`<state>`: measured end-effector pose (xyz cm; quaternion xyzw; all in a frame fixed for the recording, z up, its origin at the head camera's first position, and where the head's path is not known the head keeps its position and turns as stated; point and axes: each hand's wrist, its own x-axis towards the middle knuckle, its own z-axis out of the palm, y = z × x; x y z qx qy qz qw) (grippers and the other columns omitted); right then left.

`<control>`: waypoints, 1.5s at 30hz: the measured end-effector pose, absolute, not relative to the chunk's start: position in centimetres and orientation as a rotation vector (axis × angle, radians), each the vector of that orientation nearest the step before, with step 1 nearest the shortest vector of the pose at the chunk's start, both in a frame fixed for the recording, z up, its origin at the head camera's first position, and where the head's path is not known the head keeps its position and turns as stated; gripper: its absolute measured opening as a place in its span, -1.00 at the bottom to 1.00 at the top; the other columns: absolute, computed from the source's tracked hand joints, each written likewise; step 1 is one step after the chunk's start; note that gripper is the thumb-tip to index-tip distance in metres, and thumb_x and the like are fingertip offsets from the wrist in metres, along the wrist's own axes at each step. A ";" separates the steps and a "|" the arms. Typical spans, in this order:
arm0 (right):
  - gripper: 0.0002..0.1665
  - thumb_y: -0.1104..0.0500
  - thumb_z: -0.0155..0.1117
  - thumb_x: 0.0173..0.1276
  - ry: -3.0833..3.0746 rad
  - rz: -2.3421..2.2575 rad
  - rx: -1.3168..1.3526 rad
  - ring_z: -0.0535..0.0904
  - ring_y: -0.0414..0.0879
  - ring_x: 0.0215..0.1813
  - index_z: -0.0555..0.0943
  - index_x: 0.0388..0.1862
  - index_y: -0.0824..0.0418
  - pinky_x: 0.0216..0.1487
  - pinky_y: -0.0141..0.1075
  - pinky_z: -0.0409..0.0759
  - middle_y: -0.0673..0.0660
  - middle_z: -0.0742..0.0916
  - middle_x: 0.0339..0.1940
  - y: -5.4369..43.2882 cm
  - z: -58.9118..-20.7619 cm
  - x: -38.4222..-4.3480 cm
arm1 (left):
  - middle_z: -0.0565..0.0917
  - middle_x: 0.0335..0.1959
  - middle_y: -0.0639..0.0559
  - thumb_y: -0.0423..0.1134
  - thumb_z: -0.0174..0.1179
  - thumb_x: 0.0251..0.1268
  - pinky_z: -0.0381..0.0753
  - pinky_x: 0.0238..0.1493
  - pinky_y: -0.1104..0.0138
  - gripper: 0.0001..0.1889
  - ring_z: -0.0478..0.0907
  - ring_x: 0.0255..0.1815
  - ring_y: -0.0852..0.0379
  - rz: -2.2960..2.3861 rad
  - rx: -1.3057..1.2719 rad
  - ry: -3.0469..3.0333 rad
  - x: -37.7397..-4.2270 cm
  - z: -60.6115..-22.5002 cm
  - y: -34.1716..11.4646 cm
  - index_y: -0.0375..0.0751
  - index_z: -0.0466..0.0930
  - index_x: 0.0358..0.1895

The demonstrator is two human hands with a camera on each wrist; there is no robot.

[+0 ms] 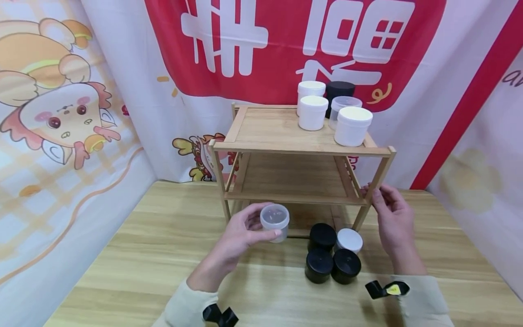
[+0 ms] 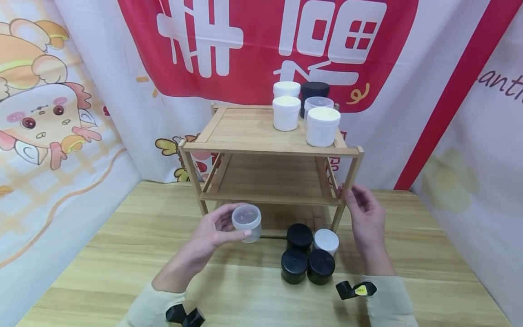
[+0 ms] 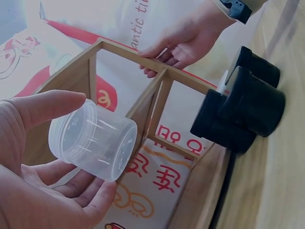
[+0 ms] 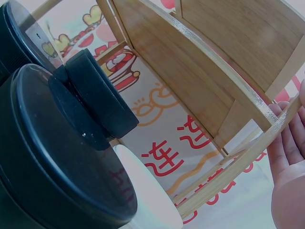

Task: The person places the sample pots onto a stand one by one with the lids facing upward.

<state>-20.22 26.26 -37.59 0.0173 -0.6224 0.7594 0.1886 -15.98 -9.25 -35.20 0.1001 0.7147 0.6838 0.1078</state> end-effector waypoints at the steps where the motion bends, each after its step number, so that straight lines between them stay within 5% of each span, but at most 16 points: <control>1: -0.54 0.11 0.27 0.62 -1.745 2.140 0.053 0.74 -0.19 0.17 0.61 0.39 0.26 0.26 -0.56 0.64 0.00 0.79 0.09 26.2 -37.6 -20.2 | 0.68 0.31 -0.09 -0.33 0.53 0.22 0.58 0.34 0.21 -0.32 0.62 0.29 0.00 2.004 0.297 2.114 -16.0 -35.0 -9.3 -0.08 0.56 0.43; 45: -0.55 0.11 0.26 0.63 -1.742 2.142 0.062 0.74 -0.21 0.16 0.61 0.38 0.25 0.26 -0.56 0.64 -0.01 0.79 0.09 26.3 -37.7 -20.3 | 0.65 0.37 -0.04 -0.27 0.43 0.35 0.44 0.53 -0.11 -0.39 0.59 0.39 -0.09 1.736 0.479 2.226 -17.4 -19.5 -11.3 -0.02 0.52 0.46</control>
